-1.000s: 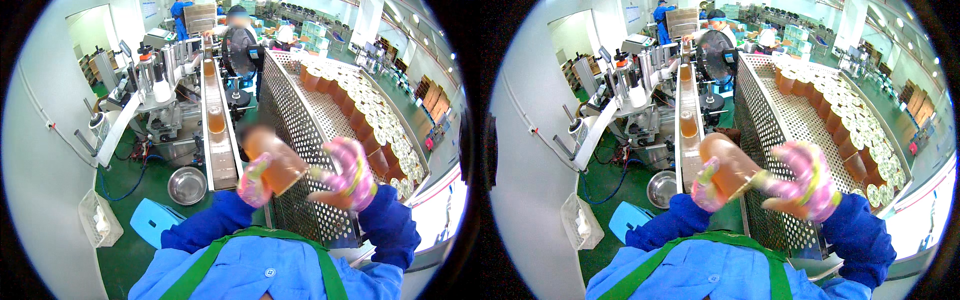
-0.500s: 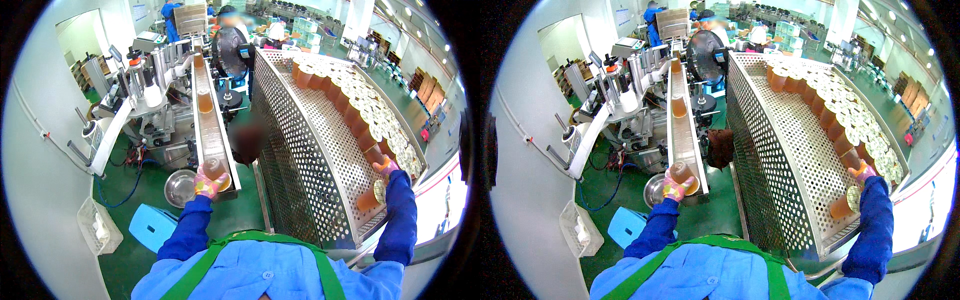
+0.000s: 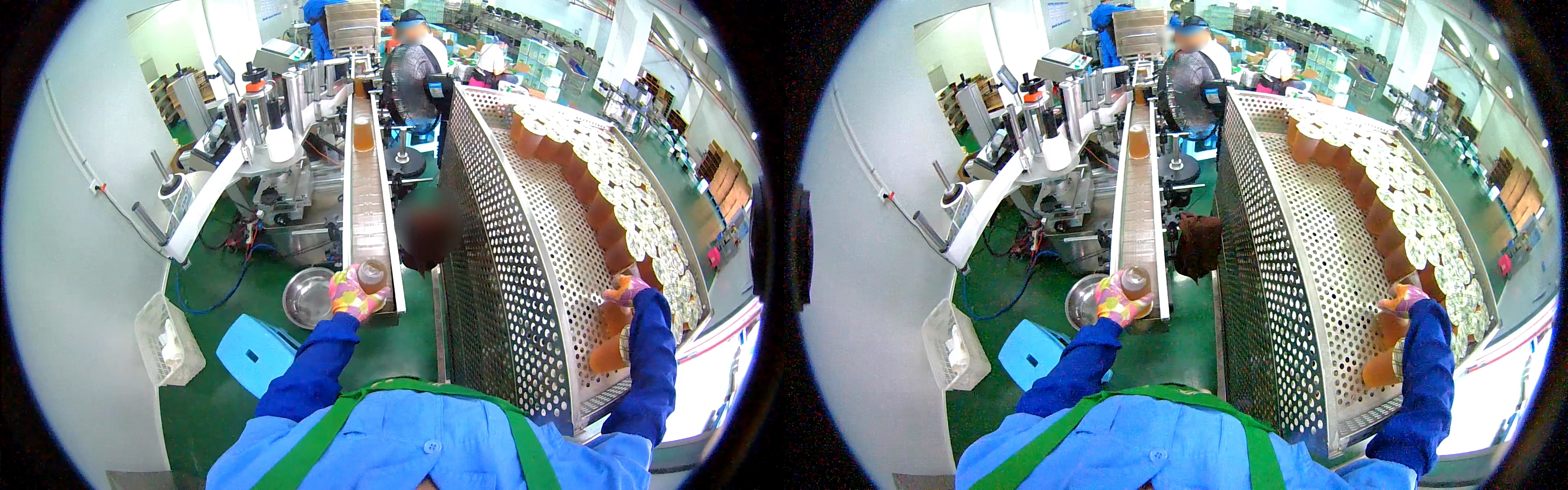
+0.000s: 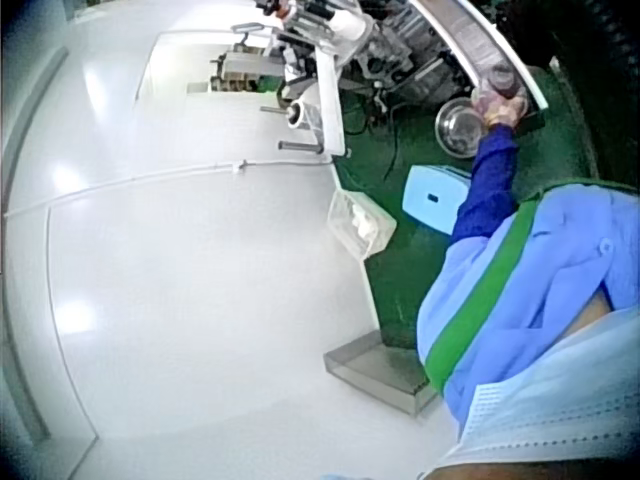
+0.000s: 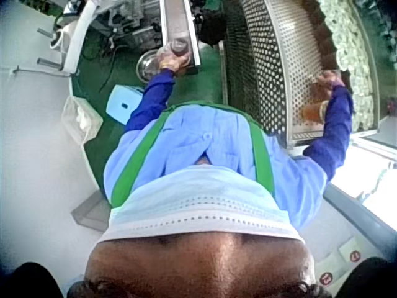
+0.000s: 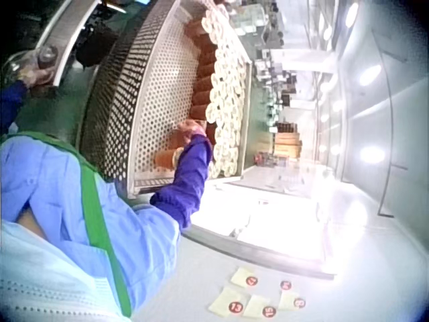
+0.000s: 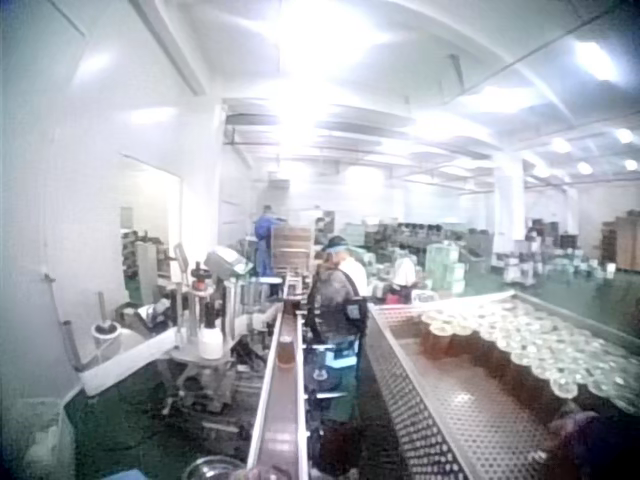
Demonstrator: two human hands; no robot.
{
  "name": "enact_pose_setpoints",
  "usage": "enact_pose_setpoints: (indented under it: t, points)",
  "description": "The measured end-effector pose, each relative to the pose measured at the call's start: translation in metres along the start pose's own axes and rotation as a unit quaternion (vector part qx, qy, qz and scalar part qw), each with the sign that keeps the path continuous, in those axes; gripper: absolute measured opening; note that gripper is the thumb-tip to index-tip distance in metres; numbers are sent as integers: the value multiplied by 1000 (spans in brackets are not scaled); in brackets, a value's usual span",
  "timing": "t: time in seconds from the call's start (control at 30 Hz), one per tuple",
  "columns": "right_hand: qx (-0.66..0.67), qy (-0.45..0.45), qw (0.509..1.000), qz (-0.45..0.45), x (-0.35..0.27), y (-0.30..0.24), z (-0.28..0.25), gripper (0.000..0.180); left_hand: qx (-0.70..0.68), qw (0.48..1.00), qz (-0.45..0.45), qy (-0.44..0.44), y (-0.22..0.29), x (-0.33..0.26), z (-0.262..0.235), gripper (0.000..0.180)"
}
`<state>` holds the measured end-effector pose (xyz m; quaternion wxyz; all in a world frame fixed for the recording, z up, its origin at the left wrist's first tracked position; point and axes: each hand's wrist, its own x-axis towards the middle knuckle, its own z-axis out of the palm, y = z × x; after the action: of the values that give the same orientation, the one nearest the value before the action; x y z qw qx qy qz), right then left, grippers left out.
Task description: The person repeatedly picks up small, translucent containers filled with an orange liquid from a conveyor belt and places them onto a perforated metal rack. The person wears colorful gloves and a blue uniform while performing this repetitive pick-and-place task in a factory setting.
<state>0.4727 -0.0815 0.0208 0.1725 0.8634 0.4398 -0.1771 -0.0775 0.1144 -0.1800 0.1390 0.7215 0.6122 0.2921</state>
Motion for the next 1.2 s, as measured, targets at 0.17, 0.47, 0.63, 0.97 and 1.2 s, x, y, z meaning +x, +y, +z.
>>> enact_pose_setpoints:
  t: [0.17,0.47,0.63,0.97,1.2]
  points:
    - [41,27,998,-27,19,22,26,105,-62,998,-32,-8,-2,6,-2,81]
    - [-57,271,950,-144,28,-3,23,52,-150,976,49,151,9,-3,3,70]
    - [90,539,733,-405,-41,-103,-41,39,-542,829,48,-129,86,-5,-23,51]
    - [-299,476,387,-731,-181,-263,-50,41,-847,296,-120,-424,174,-41,-111,51]
    - [-74,527,680,-504,-139,-193,-61,45,-810,526,-137,-221,125,-28,-93,55]
